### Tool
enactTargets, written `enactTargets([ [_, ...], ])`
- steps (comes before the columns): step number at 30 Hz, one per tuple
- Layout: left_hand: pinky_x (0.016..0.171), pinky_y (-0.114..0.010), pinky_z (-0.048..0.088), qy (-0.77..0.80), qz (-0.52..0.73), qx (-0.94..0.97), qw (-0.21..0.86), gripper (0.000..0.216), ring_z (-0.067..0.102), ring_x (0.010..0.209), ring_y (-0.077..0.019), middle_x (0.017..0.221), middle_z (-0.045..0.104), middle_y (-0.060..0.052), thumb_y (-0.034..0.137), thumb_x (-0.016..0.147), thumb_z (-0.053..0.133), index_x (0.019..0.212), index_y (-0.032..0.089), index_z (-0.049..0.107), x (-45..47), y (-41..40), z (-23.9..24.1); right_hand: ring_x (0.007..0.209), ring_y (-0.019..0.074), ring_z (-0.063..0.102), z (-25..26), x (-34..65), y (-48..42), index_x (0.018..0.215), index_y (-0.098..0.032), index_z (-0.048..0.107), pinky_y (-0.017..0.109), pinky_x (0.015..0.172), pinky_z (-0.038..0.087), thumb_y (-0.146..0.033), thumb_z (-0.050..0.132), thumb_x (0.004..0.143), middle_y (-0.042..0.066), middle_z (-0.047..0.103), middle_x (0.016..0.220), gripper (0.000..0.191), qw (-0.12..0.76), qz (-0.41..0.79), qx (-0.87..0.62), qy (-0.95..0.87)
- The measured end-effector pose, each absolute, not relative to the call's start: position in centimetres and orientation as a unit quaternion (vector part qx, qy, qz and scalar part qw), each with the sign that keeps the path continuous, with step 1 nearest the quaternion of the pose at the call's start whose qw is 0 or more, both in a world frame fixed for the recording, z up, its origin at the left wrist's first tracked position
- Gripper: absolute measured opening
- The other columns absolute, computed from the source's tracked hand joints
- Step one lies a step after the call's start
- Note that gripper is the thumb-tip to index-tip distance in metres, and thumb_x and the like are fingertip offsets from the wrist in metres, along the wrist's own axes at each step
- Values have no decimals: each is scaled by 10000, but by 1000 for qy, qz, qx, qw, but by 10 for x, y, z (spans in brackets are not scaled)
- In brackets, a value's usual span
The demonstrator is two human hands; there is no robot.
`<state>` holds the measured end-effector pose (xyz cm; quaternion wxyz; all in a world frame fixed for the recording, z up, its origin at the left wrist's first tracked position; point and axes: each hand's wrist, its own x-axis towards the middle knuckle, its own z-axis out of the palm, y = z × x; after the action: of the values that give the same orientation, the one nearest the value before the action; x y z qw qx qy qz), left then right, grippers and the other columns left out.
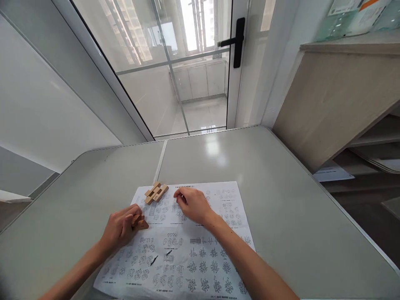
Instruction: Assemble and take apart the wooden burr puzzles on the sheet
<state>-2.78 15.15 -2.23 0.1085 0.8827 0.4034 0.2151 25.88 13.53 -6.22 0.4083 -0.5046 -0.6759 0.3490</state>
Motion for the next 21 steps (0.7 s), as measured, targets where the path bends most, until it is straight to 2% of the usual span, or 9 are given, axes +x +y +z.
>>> enactTargets([
  [3, 517, -279, 295, 499, 241, 798, 240, 746, 371, 537, -147, 584, 445, -9, 734, 1029, 65, 630, 218, 426, 12, 137, -14, 792, 164, 655, -56, 259, 134, 958, -228, 707, 302, 737, 462, -70, 521, 926, 2, 764, 895, 246, 408, 366, -494, -675],
  [7, 456, -265, 240, 567, 278, 643, 433, 777, 308, 494, -131, 527, 339, 23, 917, 905, 187, 585, 233, 370, 66, 129, -2, 790, 154, 679, -31, 264, 126, 1096, -214, 696, 281, 702, 520, -112, 545, 943, 30, 780, 992, 238, 406, 495, -434, -634],
  [11, 432, -242, 278, 595, 318, 494, 549, 793, 359, 456, -117, 530, 449, 16, 974, 825, 321, 605, 221, 437, 97, 132, 3, 936, 173, 710, -5, 275, 104, 1224, -209, 658, 305, 785, 587, -151, 694, 866, 85, 685, 1269, 364, 388, 527, -427, -624],
  [13, 428, -236, 278, 599, 322, 450, 579, 802, 377, 445, -113, 537, 496, 4, 983, 798, 364, 602, 213, 467, 106, 130, 3, 969, 181, 716, 0, 278, 89, 1264, -232, 651, 320, 811, 603, -209, 739, 867, 82, 638, 1314, 408, 404, 541, -417, -608],
  [16, 446, -253, 305, 592, 314, 443, 596, 821, 431, 472, -135, 540, 525, -16, 1005, 746, 412, 576, 207, 504, 117, 119, 0, 996, 197, 708, -5, 274, 67, 1220, -243, 676, 342, 843, 606, -249, 754, 874, 70, 612, 1262, 355, 457, 534, -447, -554],
  [19, 512, -282, 404, 574, 306, 420, 632, 821, 526, 544, -172, 587, 573, -30, 1024, 681, 477, 602, 209, 545, 126, 105, -8, 904, 190, 668, -18, 264, 48, 1150, -249, 690, 354, 825, 596, -196, 779, 827, 47, 629, 1147, 340, 476, 493, -497, -533],
  [21, 489, -283, 378, 577, 288, 408, 646, 837, 510, 522, -172, 557, 540, -21, 1053, 630, 470, 581, 219, 505, 128, 97, -13, 857, 191, 653, -24, 260, 39, 1101, -246, 692, 360, 818, 590, -188, 785, 821, 31, 650, 1063, 300, 487, 480, -518, -514],
])
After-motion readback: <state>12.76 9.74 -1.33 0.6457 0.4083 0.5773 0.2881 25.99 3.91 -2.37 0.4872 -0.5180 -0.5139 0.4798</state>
